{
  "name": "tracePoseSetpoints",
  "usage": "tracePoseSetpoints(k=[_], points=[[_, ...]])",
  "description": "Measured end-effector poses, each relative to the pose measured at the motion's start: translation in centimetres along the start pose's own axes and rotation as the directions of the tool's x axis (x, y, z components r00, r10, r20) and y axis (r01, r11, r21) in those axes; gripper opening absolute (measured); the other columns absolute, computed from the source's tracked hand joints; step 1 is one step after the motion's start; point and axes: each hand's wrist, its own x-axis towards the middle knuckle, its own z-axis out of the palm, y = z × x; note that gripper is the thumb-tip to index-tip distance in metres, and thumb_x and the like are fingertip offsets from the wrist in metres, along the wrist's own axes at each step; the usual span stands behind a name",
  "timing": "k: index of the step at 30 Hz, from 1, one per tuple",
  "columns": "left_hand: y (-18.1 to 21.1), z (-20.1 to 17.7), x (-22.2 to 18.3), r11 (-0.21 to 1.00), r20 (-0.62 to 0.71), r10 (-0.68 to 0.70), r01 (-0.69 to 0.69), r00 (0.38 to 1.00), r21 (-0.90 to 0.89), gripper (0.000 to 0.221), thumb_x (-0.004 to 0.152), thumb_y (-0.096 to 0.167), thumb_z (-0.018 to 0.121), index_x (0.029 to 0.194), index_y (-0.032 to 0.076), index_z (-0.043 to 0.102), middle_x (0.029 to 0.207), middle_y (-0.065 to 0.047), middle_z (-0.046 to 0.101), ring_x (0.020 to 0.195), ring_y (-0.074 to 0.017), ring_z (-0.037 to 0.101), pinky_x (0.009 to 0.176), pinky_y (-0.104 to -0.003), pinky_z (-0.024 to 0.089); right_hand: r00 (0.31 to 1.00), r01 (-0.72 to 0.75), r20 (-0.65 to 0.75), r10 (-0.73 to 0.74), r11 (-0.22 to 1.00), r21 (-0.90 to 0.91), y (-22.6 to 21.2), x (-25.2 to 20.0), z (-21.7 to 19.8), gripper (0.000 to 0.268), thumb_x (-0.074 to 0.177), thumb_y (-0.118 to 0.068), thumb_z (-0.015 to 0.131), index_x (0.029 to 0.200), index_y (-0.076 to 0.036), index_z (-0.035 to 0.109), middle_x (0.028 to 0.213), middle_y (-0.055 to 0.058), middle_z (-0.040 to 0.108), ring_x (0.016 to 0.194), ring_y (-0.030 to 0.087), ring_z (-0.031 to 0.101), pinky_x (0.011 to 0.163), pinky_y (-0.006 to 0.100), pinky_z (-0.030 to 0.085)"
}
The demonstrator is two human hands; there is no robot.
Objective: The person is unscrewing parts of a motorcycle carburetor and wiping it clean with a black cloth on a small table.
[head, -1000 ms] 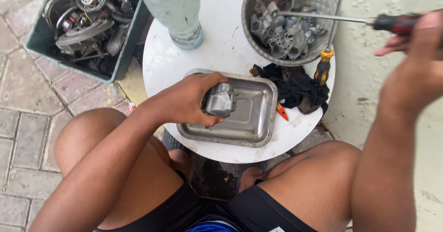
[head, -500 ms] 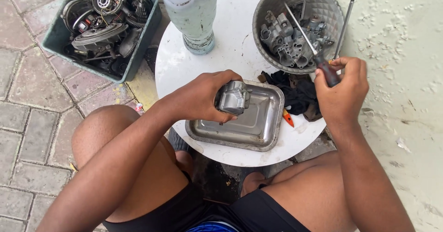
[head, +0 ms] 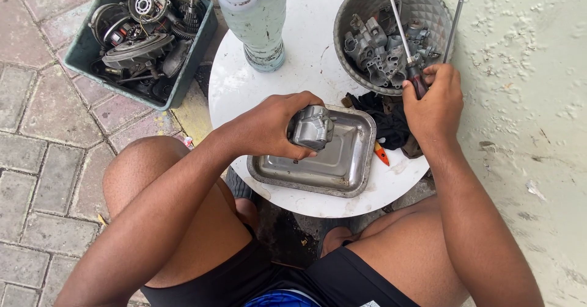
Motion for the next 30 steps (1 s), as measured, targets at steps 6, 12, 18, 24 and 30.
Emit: tracePoseSetpoints(k=[6,12,18,24,30], points=[[-0.5,-0.2,-0.2,0.992,0.048,-0.057,0.051,0.997,0.118,0.07,0.077,0.039,0.083,0.135,0.013,0.052,0.111,-0.009,0.068,0.091,-0.0232,0.066,0.069,-0.036,0.05,0.989,-0.131,0.089,0.118,0.979,0.156,-0.4,-0.5,-3.2,0.02,0.108,-0.014,0.072,0.116,0.003,0.066,0.106,0.017,0.073,0.087,0.026,0.073,0.072,0.038,0.061],[-0.9,-0.1,-0.4,0.996,0.038,0.021,-0.024,0.999,0.09,0.07,0.078,0.036,0.085,0.135,0.014,0.05,0.113,-0.007,0.068,0.093,-0.0225,0.065,0.072,-0.036,0.049,0.941,-0.33,0.129,0.314,0.936,0.125,5.0,0.5,-1.4,0.025,0.103,-0.013,0.071,0.123,0.0,0.062,0.11,0.011,0.07,0.089,0.02,0.068,0.074,0.035,0.057],[-1.0,-0.2,-0.6,0.997,0.044,0.025,-0.028,0.999,0.076,0.071,0.079,0.036,0.086,0.136,0.014,0.049,0.113,-0.008,0.067,0.091,-0.0221,0.066,0.07,-0.036,0.05,0.875,-0.384,0.374,0.307,0.911,0.15,6.6,1.1,-1.3,0.02,0.105,-0.013,0.069,0.124,-0.011,0.072,0.113,0.005,0.073,0.101,0.02,0.065,0.088,0.037,0.048],[-1.6,-0.5,-1.0,0.991,0.009,0.1,-0.101,0.995,0.086,0.066,0.081,0.032,0.085,0.133,0.013,0.05,0.118,-0.007,0.065,0.099,-0.0237,0.065,0.077,-0.037,0.05,0.884,-0.462,0.267,0.384,0.802,0.378,5.4,-0.3,-7.5,0.015,0.124,-0.032,0.051,0.134,-0.023,0.046,0.093,0.005,0.068,0.042,0.005,0.025,0.038,0.027,0.019],[-1.9,-0.7,-0.9,0.989,0.03,0.11,-0.112,0.994,0.097,0.066,0.08,0.028,0.085,0.134,0.014,0.049,0.117,-0.009,0.063,0.098,-0.0257,0.062,0.078,-0.039,0.049,0.859,-0.292,0.483,0.168,0.937,0.194,18.7,-9.6,-12.2,0.047,0.109,-0.014,0.052,0.15,0.008,0.051,0.124,0.023,0.055,0.104,0.036,0.053,0.086,0.046,0.041]])
